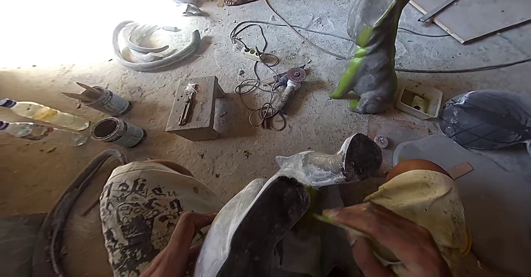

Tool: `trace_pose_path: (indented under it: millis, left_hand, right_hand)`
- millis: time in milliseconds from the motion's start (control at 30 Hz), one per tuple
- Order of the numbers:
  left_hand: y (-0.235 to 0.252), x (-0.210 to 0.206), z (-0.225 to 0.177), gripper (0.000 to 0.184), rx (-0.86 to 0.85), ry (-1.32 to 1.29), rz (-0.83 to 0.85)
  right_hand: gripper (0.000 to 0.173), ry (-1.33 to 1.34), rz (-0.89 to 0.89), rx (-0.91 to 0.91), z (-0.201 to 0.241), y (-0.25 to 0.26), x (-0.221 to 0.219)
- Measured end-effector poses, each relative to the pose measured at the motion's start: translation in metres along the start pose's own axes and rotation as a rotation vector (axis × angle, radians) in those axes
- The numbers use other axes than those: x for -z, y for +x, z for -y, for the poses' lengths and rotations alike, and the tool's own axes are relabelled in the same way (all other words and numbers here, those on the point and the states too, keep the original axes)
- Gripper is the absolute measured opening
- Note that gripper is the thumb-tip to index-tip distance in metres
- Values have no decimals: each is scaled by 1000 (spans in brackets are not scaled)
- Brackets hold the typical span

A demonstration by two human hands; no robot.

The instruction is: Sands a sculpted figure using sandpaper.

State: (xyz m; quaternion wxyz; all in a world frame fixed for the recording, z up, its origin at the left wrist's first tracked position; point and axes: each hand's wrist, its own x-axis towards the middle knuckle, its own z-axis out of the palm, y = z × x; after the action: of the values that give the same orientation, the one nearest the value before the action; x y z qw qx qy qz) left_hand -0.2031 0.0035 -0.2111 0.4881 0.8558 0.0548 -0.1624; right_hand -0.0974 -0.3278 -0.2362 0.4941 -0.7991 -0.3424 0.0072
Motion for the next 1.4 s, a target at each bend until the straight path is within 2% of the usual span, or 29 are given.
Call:
trace_pose_path:
  millis: [133,267,667,833,1200,1400]
  left_hand:
    - [7,11,-6,101,8,-16,45]
    - [11,10,-14,100,46,-9,68]
    - [15,6,-19,102,47,43,62]
    - [16,4,-14,104,-19,60,51]
    - [13,0,-13,111,-4,113,61]
    - [9,-1,-13,109,5,92,53]
  right_hand:
    - [28,-181,-114,-106,-6,-4,-4]
    - [31,-360,-112,-121,-10,-3,-24]
    - [32,-604,-100,-163,-3,5,-49]
    - [33,-537,4,-167,4,6,-49]
    - [38,-296,328,-36,13,11,-27]
    - [41,-164,400,11,9,11,-22]
